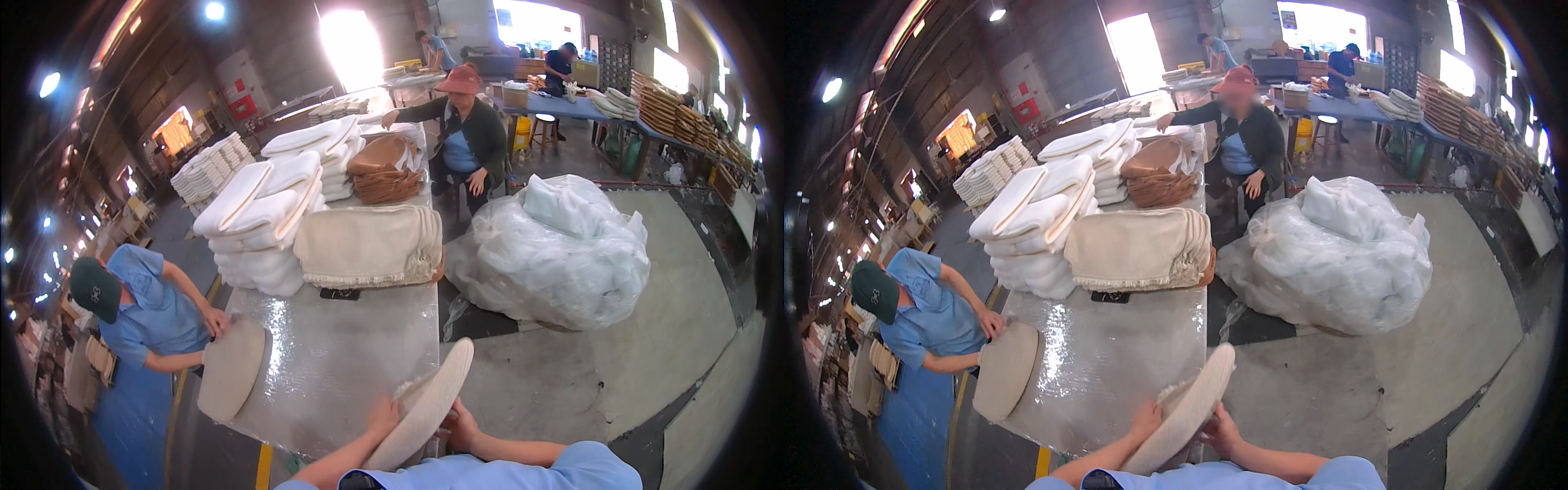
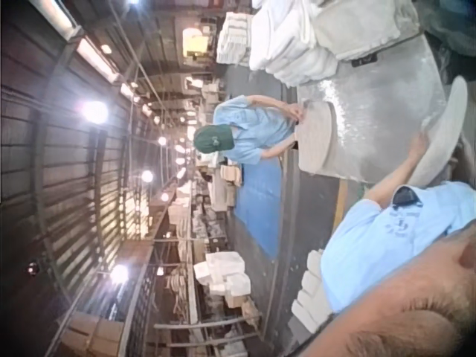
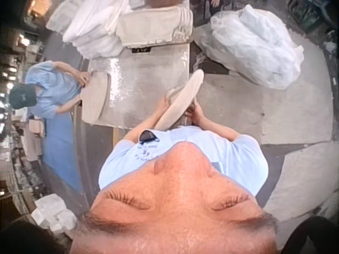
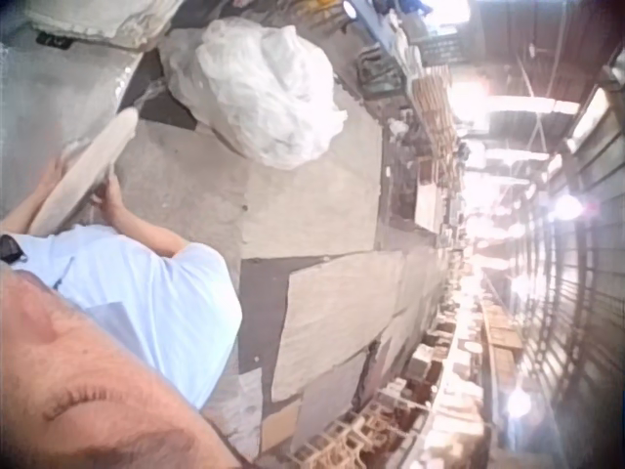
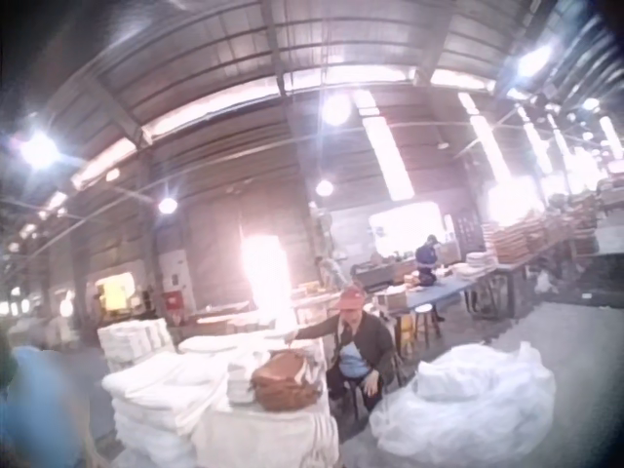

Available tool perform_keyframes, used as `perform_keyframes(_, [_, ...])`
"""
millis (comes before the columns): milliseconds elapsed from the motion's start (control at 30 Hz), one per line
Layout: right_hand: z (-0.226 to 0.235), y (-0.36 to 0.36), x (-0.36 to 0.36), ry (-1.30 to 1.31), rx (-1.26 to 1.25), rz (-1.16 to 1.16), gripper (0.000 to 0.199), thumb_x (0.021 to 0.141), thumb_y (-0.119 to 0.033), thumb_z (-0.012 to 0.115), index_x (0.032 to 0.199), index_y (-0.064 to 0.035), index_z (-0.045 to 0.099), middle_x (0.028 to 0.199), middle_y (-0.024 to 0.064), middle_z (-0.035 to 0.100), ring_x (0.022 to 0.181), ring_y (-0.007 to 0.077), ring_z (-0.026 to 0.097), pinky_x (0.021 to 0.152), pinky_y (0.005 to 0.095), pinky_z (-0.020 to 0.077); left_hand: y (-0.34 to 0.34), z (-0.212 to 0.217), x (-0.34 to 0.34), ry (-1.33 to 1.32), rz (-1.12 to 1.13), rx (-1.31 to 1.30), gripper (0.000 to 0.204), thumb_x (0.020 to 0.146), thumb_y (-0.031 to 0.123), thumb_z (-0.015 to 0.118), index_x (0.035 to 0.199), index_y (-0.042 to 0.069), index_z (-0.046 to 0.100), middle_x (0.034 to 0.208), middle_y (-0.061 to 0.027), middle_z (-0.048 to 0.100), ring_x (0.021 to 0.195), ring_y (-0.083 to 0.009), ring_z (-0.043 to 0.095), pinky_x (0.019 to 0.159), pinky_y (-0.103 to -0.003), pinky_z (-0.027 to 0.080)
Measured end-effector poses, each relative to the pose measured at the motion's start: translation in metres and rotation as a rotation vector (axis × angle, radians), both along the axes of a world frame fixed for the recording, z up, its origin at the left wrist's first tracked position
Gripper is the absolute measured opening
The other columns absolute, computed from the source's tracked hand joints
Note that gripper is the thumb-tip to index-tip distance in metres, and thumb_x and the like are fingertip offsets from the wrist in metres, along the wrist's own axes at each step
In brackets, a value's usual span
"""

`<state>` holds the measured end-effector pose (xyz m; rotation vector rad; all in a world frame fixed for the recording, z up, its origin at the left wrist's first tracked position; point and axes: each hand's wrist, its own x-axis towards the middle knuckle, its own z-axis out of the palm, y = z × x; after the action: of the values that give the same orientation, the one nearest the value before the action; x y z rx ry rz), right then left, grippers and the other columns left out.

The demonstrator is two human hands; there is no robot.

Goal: The person folds beige cloths on a metal table, aligning edges and stacking them. Another worker across the table performs similar folding tasks. The camera wearer handles cloths one at a time, smoothing and folding them before placing them in a stack.

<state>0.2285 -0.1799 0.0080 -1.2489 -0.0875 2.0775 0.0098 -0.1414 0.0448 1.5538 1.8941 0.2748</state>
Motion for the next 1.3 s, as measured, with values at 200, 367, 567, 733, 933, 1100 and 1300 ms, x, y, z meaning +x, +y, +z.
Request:
perform_keyframes(200, [-0.025, 0.050, 0.076, -0.306, 0.160, -0.158, 0.073, 0.104, -0.071, 0.042, 0.154, -0.0186, 0.051, 0.145, 0.0108, 0.060, 0.126, 0.0281, 0.056, 0.107, 0.0518, 0.0385, -0.023, -0.027, -0.003, -0.031, 0.029, -0.122, 0.066, 0.097, 0.057, 0.060, 0.119, -0.004, 0.071, 0.118, -0.0313, 0.071, 0.114, -0.0487, 0.068, 0.098, -0.053, 0.052])
perform_keyframes(367, [0.031, 0.143, 0.088, -0.435, 0.667, -0.102, 0.061, 0.109, -0.060, 0.041, 0.143, -0.0146, 0.063, 0.126, -0.0009, 0.068, 0.114, 0.0194, 0.058, 0.102, 0.0400, 0.0388, -0.019, -0.034, -0.023, -0.018, -0.073, -0.312, 0.068, 0.096, 0.062, 0.059, 0.110, -0.003, 0.077, 0.109, -0.0309, 0.074, 0.106, -0.0475, 0.071, 0.092, -0.052, 0.054])
perform_keyframes(567, [0.035, 0.129, 0.046, -0.388, 0.721, -0.085, 0.022, 0.103, -0.026, 0.061, 0.099, -0.0062, 0.071, 0.103, 0.0039, 0.069, 0.091, 0.0125, 0.059, 0.084, 0.0280, 0.0458, -0.020, -0.040, -0.047, -0.032, 0.032, -0.209, 0.062, 0.098, 0.058, 0.058, 0.113, 0.000, 0.075, 0.108, -0.0287, 0.074, 0.106, -0.0449, 0.071, 0.092, -0.051, 0.054])
perform_keyframes(733, [0.038, 0.073, 0.059, -0.327, 0.522, -0.058, 0.016, 0.100, -0.018, 0.066, 0.105, -0.0043, 0.070, 0.109, 0.0059, 0.070, 0.097, 0.0137, 0.061, 0.088, 0.0301, 0.0488, -0.079, 0.003, -0.118, 0.066, 0.064, -0.130, 0.062, 0.099, 0.052, 0.061, 0.131, 0.000, 0.068, 0.123, -0.0219, 0.073, 0.118, -0.0385, 0.068, 0.102, -0.047, 0.052])
perform_keyframes(933, [0.070, 0.072, 0.094, -0.711, 0.444, 0.647, 0.059, 0.097, -0.028, 0.068, 0.148, -0.0035, 0.052, 0.135, 0.0158, 0.063, 0.125, 0.0265, 0.061, 0.103, 0.0408, 0.0508, -0.180, 0.009, -0.160, 0.074, 0.222, -0.688, 0.089, 0.098, 0.079, 0.040, 0.143, 0.006, 0.064, 0.141, -0.0357, 0.059, 0.141, -0.0457, 0.052, 0.117, -0.051, 0.040])
perform_keyframes(1100, [0.119, 0.116, 0.079, -0.686, 0.122, 1.207, 0.088, 0.101, -0.044, 0.069, 0.164, 0.0007, 0.027, 0.158, 0.0228, 0.047, 0.142, 0.0327, 0.051, 0.116, 0.0433, 0.0433, -0.191, -0.007, -0.150, -0.010, 0.329, -0.707, 0.091, 0.100, 0.077, 0.034, 0.142, 0.002, 0.063, 0.142, -0.0361, 0.058, 0.142, -0.0467, 0.051, 0.117, -0.051, 0.039])
perform_keyframes(1300, [0.059, 0.131, 0.068, -0.806, 0.154, 1.340, 0.093, 0.097, -0.056, 0.068, 0.154, 0.0108, 0.037, 0.147, 0.0265, 0.056, 0.134, 0.0370, 0.059, 0.105, 0.0477, 0.0522, -0.174, -0.013, -0.142, -0.089, 0.394, -0.777, 0.093, 0.103, 0.074, 0.028, 0.141, -0.003, 0.062, 0.143, -0.0366, 0.057, 0.143, -0.0480, 0.049, 0.118, -0.051, 0.038])
